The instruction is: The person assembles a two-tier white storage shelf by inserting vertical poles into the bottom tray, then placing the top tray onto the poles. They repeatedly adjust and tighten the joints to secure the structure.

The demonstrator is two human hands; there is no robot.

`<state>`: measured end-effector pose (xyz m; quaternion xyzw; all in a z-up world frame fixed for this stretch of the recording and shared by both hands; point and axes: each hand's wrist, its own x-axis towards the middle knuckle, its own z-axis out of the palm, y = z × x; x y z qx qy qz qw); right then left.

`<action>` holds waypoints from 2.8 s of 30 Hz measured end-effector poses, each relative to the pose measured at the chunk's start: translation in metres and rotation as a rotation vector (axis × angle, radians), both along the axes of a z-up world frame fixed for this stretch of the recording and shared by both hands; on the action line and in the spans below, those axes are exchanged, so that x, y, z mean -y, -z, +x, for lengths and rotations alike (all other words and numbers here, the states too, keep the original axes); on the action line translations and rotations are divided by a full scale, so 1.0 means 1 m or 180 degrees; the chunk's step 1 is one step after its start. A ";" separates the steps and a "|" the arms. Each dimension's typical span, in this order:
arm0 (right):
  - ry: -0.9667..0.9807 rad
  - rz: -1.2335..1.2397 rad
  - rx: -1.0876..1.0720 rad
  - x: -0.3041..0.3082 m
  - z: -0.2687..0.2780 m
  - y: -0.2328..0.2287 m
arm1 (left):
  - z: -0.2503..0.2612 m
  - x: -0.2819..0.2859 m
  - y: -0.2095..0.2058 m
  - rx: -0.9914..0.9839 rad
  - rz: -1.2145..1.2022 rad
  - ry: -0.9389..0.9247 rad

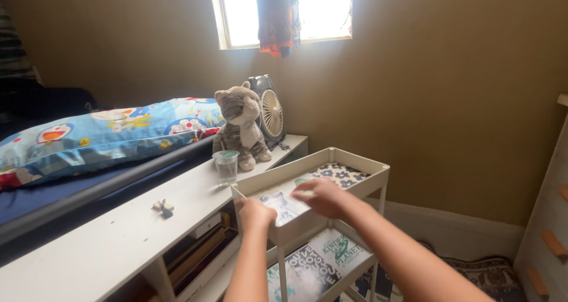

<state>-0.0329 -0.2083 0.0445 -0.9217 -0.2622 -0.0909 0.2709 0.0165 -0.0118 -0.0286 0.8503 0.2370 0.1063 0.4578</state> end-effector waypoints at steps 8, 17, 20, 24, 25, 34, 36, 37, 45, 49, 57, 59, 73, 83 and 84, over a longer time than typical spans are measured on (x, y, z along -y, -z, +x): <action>0.1829 -0.1325 -0.0322 0.080 0.063 0.014 | -0.011 -0.028 -0.027 -0.0554 0.0354 0.0133; 0.2251 -0.1915 -0.0902 0.136 0.115 0.030 | 0.019 -0.055 -0.012 0.0015 0.0456 0.0856; 0.2166 -0.1317 -0.0672 0.154 0.112 0.035 | 0.009 -0.042 -0.028 -0.0294 0.0706 0.0684; 0.2289 -0.0673 -0.0422 0.164 0.106 0.041 | -0.020 -0.023 -0.047 -0.0469 0.0834 0.0134; 0.2332 -0.0753 -0.0342 0.163 0.104 0.041 | -0.027 -0.020 -0.049 -0.0313 0.0945 0.0024; 0.2593 -0.1151 -0.0856 0.162 0.076 0.024 | -0.036 -0.008 -0.058 -0.0352 0.1549 -0.0257; 0.2627 -0.1279 -0.0704 0.172 0.075 0.025 | -0.032 0.003 -0.059 -0.0361 0.1381 -0.0258; 0.2646 -0.1335 -0.0623 0.177 0.077 0.028 | -0.032 0.008 -0.057 -0.0400 0.1222 -0.0223; 0.2822 0.0035 -0.1167 0.226 0.118 0.063 | -0.009 0.008 -0.055 -0.0630 0.0520 -0.0206; 0.3059 -0.0249 -0.1025 0.227 0.130 0.074 | 0.005 0.007 -0.051 -0.0831 0.0880 -0.0065; 0.3033 -0.0538 -0.0797 0.229 0.130 0.084 | 0.025 0.053 -0.036 0.0990 0.2885 0.0744; 0.3049 -0.0442 -0.0682 0.231 0.137 0.089 | 0.024 0.130 -0.034 0.1934 0.2314 0.1415; 0.3068 -0.0430 -0.1219 0.210 0.085 0.062 | -0.042 0.262 -0.069 -0.0382 0.2331 0.2640; 0.3044 -0.0673 -0.1036 0.186 0.054 0.031 | -0.028 0.251 -0.063 -0.0404 0.1936 0.2648; 0.3038 -0.0784 -0.0788 0.181 0.051 0.027 | -0.025 0.240 -0.062 -0.0107 0.2096 0.2459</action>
